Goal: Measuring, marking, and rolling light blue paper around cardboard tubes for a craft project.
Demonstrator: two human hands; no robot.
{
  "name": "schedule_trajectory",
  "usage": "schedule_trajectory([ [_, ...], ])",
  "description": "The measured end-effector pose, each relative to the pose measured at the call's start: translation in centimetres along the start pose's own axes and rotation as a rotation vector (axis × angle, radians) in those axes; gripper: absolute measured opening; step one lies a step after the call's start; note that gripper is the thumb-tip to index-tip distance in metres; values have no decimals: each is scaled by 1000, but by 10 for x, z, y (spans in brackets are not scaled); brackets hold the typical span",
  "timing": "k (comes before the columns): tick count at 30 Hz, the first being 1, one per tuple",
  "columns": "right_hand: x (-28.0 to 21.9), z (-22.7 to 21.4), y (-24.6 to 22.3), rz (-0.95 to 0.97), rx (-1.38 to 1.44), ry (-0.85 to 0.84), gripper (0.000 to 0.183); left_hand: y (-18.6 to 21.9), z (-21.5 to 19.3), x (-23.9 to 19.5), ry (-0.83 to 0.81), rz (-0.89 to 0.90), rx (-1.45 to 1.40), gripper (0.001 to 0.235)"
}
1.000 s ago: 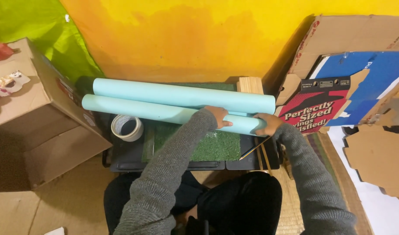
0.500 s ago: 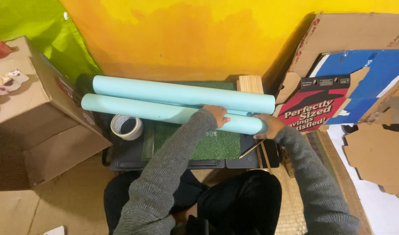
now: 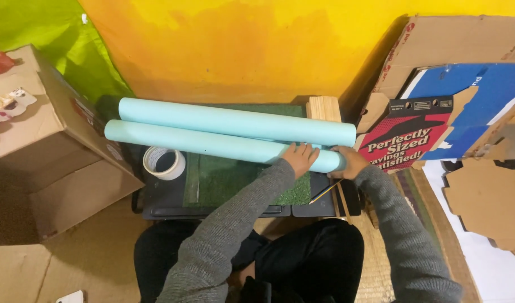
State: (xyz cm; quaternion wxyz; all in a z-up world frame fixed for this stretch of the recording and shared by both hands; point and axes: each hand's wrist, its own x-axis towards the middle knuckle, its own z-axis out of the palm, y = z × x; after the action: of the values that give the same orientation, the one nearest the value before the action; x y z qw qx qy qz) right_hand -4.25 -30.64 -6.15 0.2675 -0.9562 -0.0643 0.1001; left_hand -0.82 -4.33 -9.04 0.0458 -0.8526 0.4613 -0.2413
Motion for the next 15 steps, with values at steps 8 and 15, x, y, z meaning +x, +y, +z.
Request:
schedule_trajectory([
  [8, -24, -27, -8, 140, 235, 115, 53, 1, 22, 5, 301, -33, 79, 46],
  [15, -2, -57, -22, -82, -116, 447, 55, -1, 18, 7, 561, -1, 169, 25],
])
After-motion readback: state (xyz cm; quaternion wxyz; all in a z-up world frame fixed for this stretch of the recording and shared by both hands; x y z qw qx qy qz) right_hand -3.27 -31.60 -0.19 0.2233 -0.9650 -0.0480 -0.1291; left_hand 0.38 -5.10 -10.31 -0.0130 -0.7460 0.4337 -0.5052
